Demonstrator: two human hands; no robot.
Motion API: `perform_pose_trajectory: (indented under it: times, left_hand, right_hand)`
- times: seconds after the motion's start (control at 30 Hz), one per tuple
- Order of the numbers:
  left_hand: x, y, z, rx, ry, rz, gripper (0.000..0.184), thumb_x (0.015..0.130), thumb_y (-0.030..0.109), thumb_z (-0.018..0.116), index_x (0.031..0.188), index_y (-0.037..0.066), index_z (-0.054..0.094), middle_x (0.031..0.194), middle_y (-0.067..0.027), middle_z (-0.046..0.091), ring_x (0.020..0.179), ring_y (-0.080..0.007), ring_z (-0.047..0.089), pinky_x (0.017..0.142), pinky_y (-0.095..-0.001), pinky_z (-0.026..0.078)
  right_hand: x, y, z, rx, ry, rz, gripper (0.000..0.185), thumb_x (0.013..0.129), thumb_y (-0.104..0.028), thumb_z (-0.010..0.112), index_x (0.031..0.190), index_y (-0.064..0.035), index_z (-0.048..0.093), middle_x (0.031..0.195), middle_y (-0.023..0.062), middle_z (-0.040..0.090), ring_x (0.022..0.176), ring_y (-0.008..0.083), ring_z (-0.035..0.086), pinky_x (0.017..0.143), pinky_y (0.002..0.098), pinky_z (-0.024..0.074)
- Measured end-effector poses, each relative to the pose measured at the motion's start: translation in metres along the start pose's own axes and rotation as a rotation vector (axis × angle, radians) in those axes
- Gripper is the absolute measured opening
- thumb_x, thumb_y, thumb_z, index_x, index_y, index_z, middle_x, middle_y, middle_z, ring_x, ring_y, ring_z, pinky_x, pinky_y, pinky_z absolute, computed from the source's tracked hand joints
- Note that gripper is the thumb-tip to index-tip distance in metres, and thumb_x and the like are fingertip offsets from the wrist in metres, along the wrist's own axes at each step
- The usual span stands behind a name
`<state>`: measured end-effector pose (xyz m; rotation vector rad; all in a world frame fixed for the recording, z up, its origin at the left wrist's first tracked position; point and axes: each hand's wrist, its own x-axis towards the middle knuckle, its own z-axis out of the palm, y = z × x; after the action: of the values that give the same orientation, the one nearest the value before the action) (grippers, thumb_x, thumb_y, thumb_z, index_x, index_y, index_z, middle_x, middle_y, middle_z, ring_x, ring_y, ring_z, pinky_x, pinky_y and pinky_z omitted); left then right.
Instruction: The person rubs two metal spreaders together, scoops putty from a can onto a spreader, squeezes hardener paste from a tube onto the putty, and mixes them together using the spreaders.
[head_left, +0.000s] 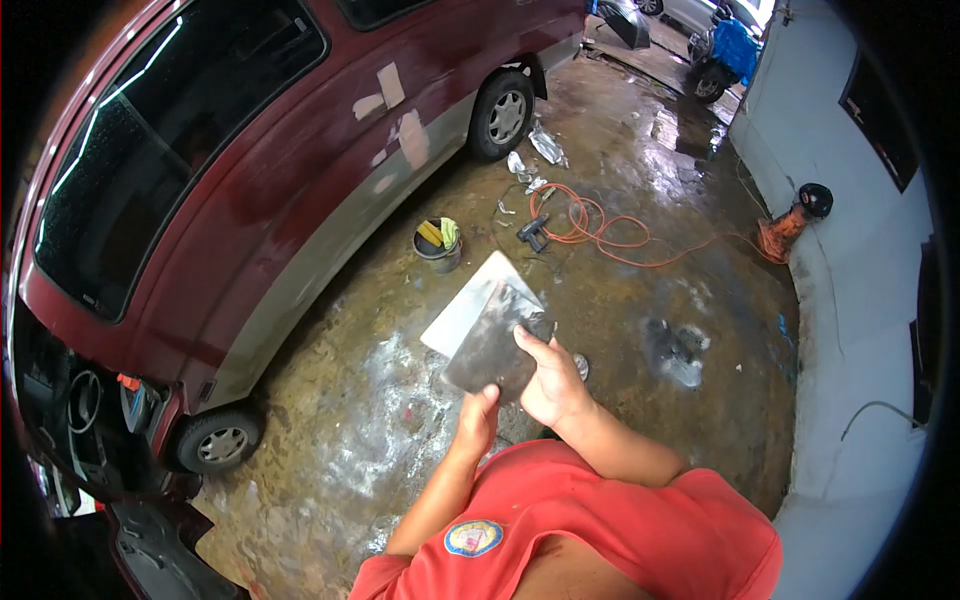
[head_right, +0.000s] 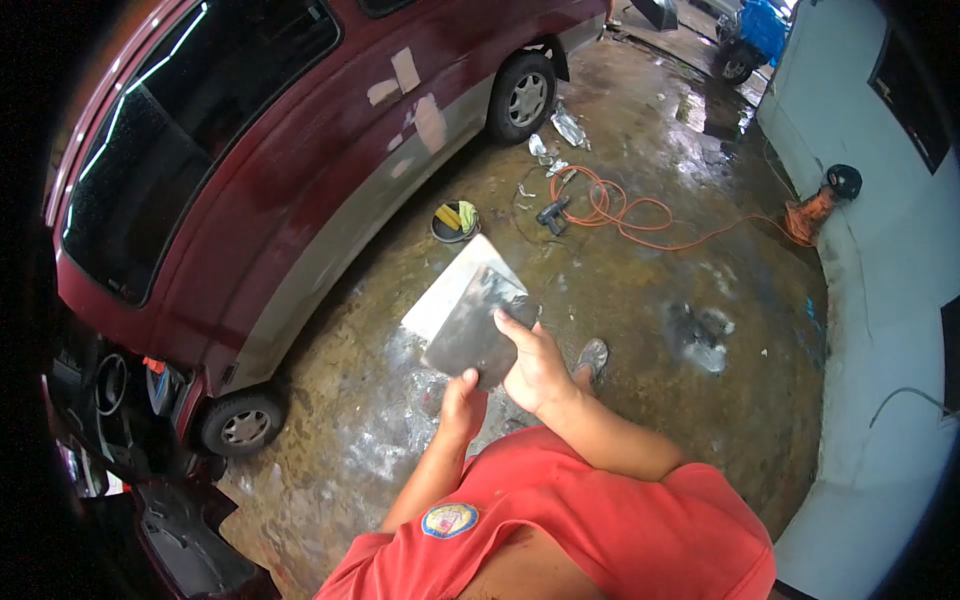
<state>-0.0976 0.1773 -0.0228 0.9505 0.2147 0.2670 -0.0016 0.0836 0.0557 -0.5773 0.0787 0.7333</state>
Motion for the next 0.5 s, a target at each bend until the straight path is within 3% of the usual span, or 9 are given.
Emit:
perform_pose_trajectory:
  times: [0.13,0.23,0.27,0.37,0.4,0.5]
  left_hand:
    - [0.002,0.039,0.02,0.116,-0.02,0.054,0.089,0.088,0.047,0.063,0.154,0.002,0.023,0.157,-0.0132,0.032,0.145,-0.0282,0.033,0.115,-0.047,0.028]
    - [0.0,0.031,0.011,0.155,-0.146,0.052,0.08,0.091,0.032,0.064,0.154,0.003,0.024,0.154,-0.0132,0.035,0.143,-0.0261,0.032,0.115,-0.0436,0.028]
    - [0.003,0.022,0.012,0.15,-0.071,0.068,0.07,0.091,0.03,0.065,0.148,0.0,0.036,0.144,-0.0119,0.047,0.134,-0.0235,0.044,0.11,-0.0388,0.035]
    - [0.001,0.025,0.024,0.077,0.099,-0.106,0.056,0.09,0.028,0.067,0.136,-0.002,0.053,0.13,-0.0114,0.061,0.12,-0.0227,0.057,0.104,-0.0365,0.042]
    - [-0.004,0.035,0.03,0.208,0.194,-0.159,0.037,0.091,0.018,0.065,0.121,-0.002,0.064,0.115,-0.0098,0.068,0.107,-0.0203,0.063,0.096,-0.0341,0.047]
    - [-0.02,0.035,0.016,0.074,0.226,-0.203,0.034,0.088,0.014,0.064,0.117,-0.002,0.065,0.112,-0.009,0.068,0.105,-0.0202,0.063,0.096,-0.0334,0.046]
  right_hand:
    - [0.01,-0.035,-0.001,-0.077,-0.083,-0.137,0.03,0.097,-0.014,0.061,0.125,-0.0054,0.059,0.118,0.0079,0.067,0.107,0.0219,0.066,0.096,0.0411,0.0518]
    - [0.002,-0.036,0.003,-0.085,-0.136,-0.068,0.031,0.097,-0.012,0.06,0.128,-0.0063,0.057,0.121,0.0079,0.066,0.11,0.0216,0.065,0.098,0.0409,0.0509]
    - [-0.001,-0.027,0.005,-0.067,-0.103,-0.056,0.029,0.098,-0.012,0.059,0.127,-0.0064,0.058,0.12,0.007,0.067,0.11,0.0217,0.065,0.098,0.0416,0.0504]
    - [-0.004,-0.001,0.0,-0.086,-0.003,-0.04,0.028,0.098,-0.015,0.061,0.125,-0.0082,0.06,0.117,0.0041,0.067,0.11,0.0211,0.063,0.1,0.0424,0.0482]
    - [0.004,-0.001,-0.019,-0.115,0.021,-0.023,0.028,0.097,-0.016,0.062,0.124,-0.0085,0.06,0.117,0.0038,0.067,0.11,0.0209,0.063,0.1,0.0422,0.0481]
    - [0.014,-0.025,-0.011,-0.132,0.065,-0.138,0.027,0.096,-0.019,0.065,0.119,-0.0057,0.062,0.117,0.006,0.067,0.105,0.0205,0.065,0.094,0.0426,0.0514]
